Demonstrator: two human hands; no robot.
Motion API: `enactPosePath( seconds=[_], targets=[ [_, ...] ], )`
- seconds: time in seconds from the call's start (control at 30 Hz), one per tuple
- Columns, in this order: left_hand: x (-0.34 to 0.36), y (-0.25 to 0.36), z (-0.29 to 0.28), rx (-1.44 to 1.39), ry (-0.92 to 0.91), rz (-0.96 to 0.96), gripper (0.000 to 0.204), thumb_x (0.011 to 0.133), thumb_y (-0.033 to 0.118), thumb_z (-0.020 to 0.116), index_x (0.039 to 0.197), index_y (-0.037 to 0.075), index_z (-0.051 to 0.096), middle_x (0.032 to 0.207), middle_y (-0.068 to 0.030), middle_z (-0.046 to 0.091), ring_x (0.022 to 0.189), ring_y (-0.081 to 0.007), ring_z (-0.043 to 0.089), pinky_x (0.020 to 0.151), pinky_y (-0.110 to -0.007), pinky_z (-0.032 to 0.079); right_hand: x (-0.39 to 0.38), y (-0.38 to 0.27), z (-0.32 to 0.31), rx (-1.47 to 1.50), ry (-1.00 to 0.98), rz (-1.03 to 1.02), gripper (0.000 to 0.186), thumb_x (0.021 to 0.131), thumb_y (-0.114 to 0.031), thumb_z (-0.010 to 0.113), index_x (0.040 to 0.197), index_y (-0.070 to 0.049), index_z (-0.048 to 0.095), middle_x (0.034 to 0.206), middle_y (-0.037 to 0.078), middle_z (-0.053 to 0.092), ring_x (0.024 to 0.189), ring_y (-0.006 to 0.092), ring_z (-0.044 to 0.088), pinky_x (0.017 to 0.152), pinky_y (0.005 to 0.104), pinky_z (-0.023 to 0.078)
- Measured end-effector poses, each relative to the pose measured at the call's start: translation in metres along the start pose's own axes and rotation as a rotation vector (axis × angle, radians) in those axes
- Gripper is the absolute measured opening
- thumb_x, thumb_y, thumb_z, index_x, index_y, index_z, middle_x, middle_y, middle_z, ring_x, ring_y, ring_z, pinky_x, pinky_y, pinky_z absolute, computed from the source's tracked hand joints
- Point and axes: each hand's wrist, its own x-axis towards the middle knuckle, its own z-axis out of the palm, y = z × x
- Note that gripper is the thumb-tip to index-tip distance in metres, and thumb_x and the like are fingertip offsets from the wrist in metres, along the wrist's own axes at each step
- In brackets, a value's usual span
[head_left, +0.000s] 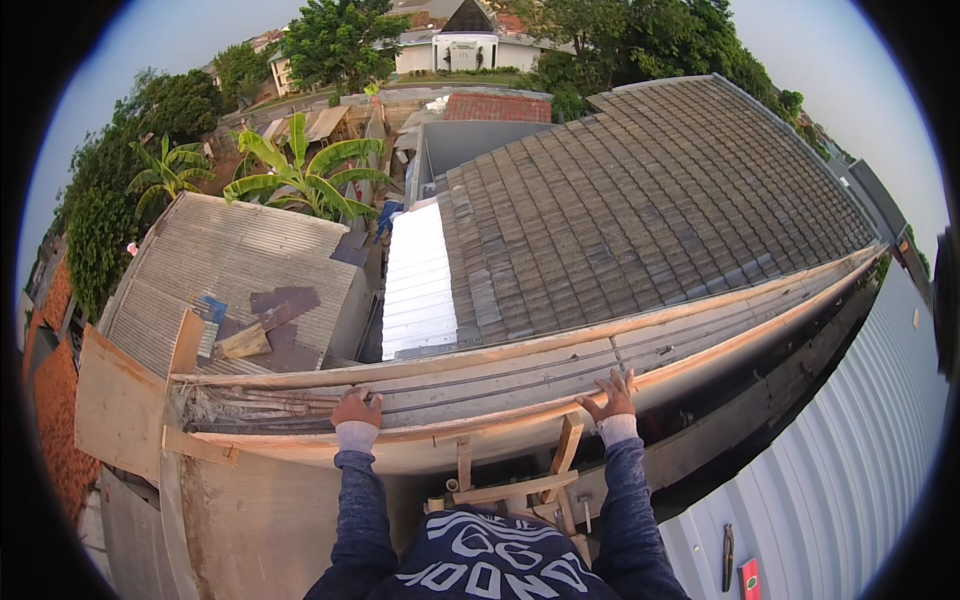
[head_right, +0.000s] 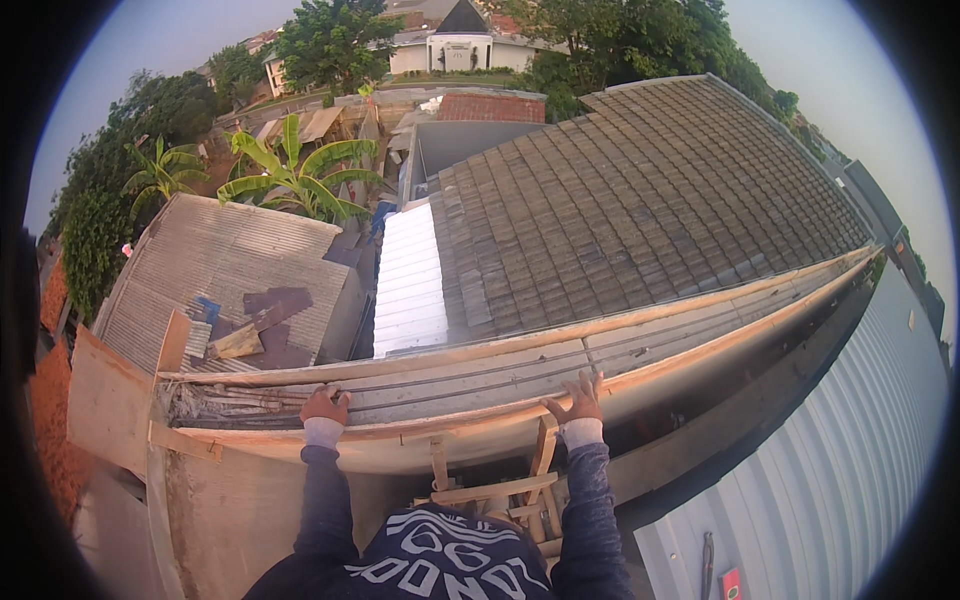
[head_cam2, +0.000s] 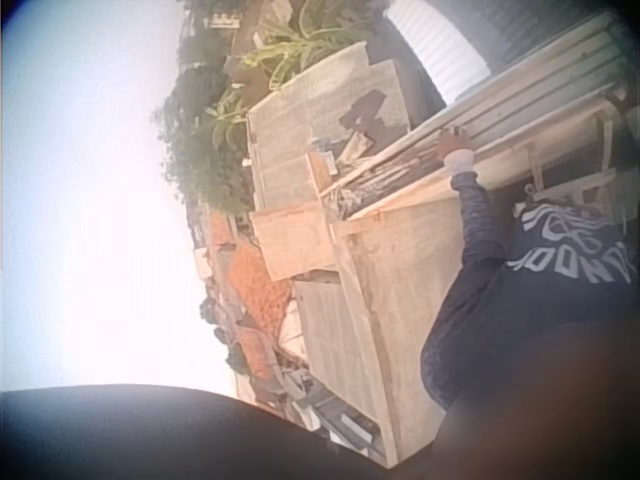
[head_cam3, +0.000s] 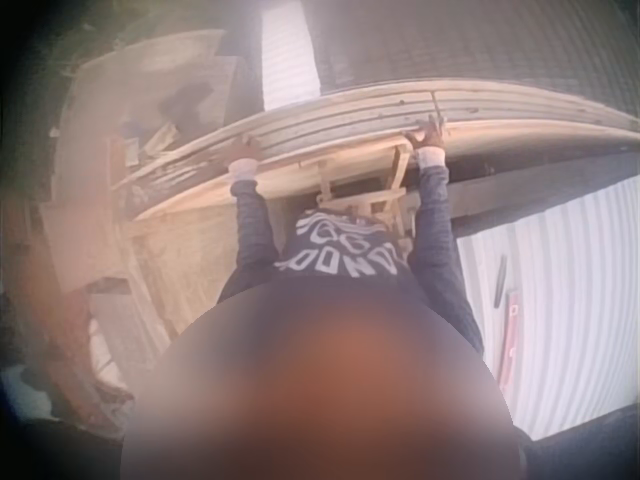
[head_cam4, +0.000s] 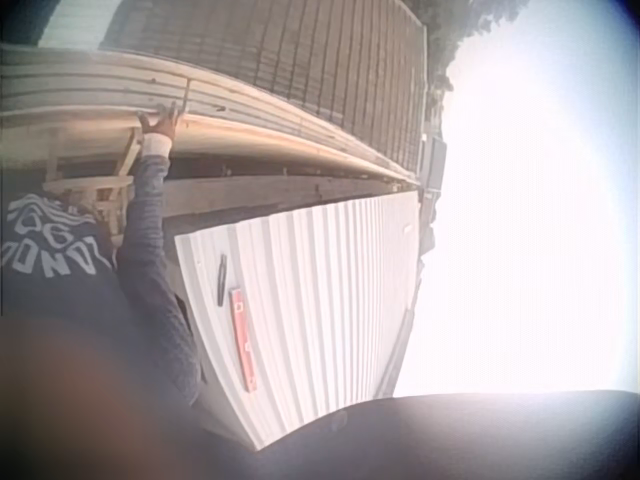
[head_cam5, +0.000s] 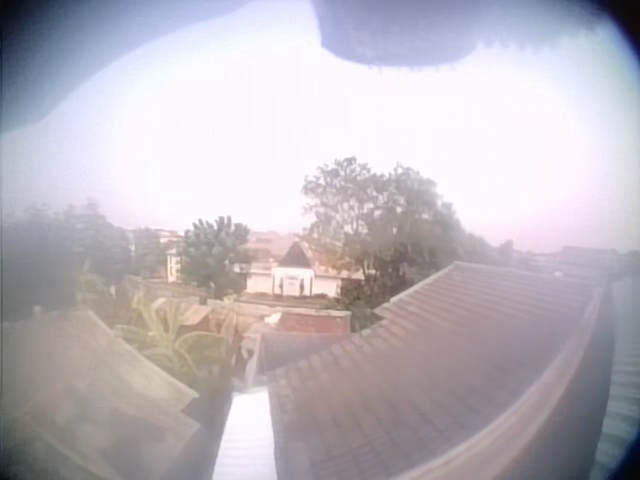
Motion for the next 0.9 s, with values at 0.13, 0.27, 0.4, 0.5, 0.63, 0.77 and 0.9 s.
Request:
enactPosePath(
  seconds=[0.13,0.27,0.4,0.5,0.63,0.77,0.9],
  targets=[
    [-0.001,0.003,-0.002,0.002,0.001,-0.005,0.041,0.08,0.04,0.068,0.109,0.01,0.069,0.117,-0.0118,0.064,0.107,-0.0304,0.062,0.091,-0.042,0.049,0.001,0.001,0.0,-0.017,-0.009,0.006,0.061,0.068,-0.047,0.081,0.113,-0.009,0.067,0.145,0.017,0.04,0.144,0.0389,0.012,0.115,0.0435,0.026],
    [-0.001,0.002,-0.001,0.0,0.008,-0.004,0.041,0.08,0.04,0.068,0.11,0.011,0.069,0.117,-0.0111,0.064,0.107,-0.0301,0.062,0.091,-0.042,0.049,0.001,-0.001,-0.002,-0.028,-0.019,0.007,0.061,0.069,-0.047,0.08,0.115,-0.009,0.066,0.145,0.017,0.04,0.144,0.0388,0.011,0.115,0.0432,0.026],
    [0.0,-0.001,0.0,0.006,0.002,-0.01,0.04,0.081,0.04,0.068,0.11,0.013,0.07,0.117,-0.01,0.064,0.107,-0.0298,0.062,0.091,-0.042,0.049,-0.002,-0.004,-0.002,-0.004,0.002,-0.016,0.061,0.069,-0.047,0.08,0.114,-0.009,0.066,0.144,0.018,0.042,0.143,0.0407,0.014,0.114,0.0448,0.028],
    [-0.001,-0.003,-0.001,-0.006,0.008,0.001,0.038,0.081,0.039,0.067,0.11,0.015,0.07,0.117,-0.0098,0.065,0.107,-0.0297,0.062,0.09,-0.043,0.049,-0.003,-0.005,-0.002,-0.001,0.016,-0.029,0.06,0.069,-0.046,0.08,0.114,-0.009,0.066,0.142,0.019,0.043,0.142,0.0425,0.016,0.113,0.0462,0.029],
    [0.003,-0.003,0.005,0.024,0.022,0.013,0.038,0.082,0.039,0.066,0.111,0.015,0.07,0.115,-0.0111,0.065,0.106,-0.0305,0.062,0.089,-0.043,0.05,-0.001,-0.004,-0.004,-0.003,-0.056,0.032,0.063,0.07,-0.049,0.079,0.118,-0.01,0.065,0.147,0.016,0.038,0.145,0.0371,0.008,0.115,0.0426,0.025],
    [0.001,0.008,-0.007,0.066,-0.069,-0.016,0.039,0.082,0.04,0.065,0.112,0.015,0.07,0.114,-0.0118,0.066,0.104,-0.0318,0.063,0.088,-0.042,0.05,0.001,-0.005,-0.006,-0.04,-0.103,0.059,0.066,0.073,-0.052,0.076,0.123,-0.012,0.062,0.149,0.017,0.035,0.145,0.0397,0.006,0.116,0.0451,0.024],
    [0.006,-0.007,0.007,0.053,-0.044,0.016,0.038,0.083,0.038,0.065,0.112,0.014,0.07,0.115,-0.0109,0.066,0.103,-0.0313,0.064,0.088,-0.042,0.05,0.006,-0.013,-0.012,-0.031,-0.182,0.103,0.067,0.075,-0.053,0.072,0.126,-0.01,0.06,0.151,0.017,0.031,0.146,0.0375,0.001,0.117,0.0439,0.021]
  ],
)
